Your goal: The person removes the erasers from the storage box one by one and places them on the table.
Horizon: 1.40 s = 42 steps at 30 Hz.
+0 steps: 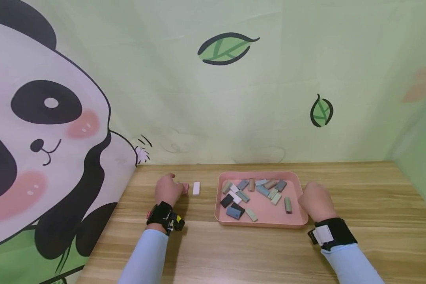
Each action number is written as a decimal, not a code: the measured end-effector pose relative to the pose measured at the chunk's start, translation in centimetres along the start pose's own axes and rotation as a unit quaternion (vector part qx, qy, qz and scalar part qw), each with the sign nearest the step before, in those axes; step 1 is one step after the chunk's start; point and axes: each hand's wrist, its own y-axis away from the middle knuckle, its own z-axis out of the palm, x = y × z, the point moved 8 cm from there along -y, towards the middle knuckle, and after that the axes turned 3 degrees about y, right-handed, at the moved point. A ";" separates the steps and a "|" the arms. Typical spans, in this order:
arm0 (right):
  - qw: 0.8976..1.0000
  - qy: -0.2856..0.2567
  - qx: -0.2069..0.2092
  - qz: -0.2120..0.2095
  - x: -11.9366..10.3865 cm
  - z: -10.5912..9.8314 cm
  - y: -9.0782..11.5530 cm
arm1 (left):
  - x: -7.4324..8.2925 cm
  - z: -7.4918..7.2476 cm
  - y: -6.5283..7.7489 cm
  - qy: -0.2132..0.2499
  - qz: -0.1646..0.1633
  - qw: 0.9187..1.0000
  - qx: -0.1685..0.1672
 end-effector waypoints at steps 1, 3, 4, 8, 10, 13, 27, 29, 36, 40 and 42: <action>1.000 0.000 0.000 0.000 0.0 0.0 0.0 | 0.7 -0.1 0.1 0.000 0.012 1.000 0.000; 1.000 0.000 -0.001 0.000 0.1 0.0 -0.1 | 2.1 -0.2 0.5 0.003 0.037 0.999 0.000; 1.000 0.000 0.000 0.000 0.1 0.0 -0.1 | 2.9 -0.3 0.6 0.004 0.053 0.999 0.001; 1.000 0.002 0.004 -0.004 0.0 0.0 -0.1 | 6.4 -0.5 1.7 0.011 0.124 0.992 -0.009; 1.000 0.005 0.006 -0.006 0.0 0.0 0.0 | 8.0 -0.4 2.5 0.014 0.157 0.987 -0.022; 1.000 0.008 0.008 -0.010 0.0 0.0 0.0 | 10.3 -0.3 3.8 0.012 0.199 0.979 -0.048; 1.000 0.019 0.010 -0.013 -0.1 -0.2 -0.3 | 17.6 3.9 10.3 -0.051 0.377 0.914 -0.145; 1.000 0.021 0.011 -0.014 -0.1 -0.2 -0.2 | 18.0 4.9 11.0 -0.064 0.395 0.904 -0.152; 1.000 0.016 0.008 -0.012 -0.1 -0.1 0.1 | 18.9 8.0 13.3 -0.100 0.452 0.871 -0.164; 1.000 0.015 0.007 -0.016 -0.2 -0.2 0.1 | 19.4 9.5 14.2 -0.125 0.464 0.858 -0.183; 1.000 0.019 0.000 -0.024 -0.3 -0.3 0.0 | 19.4 10.2 14.6 -0.139 0.459 0.854 -0.203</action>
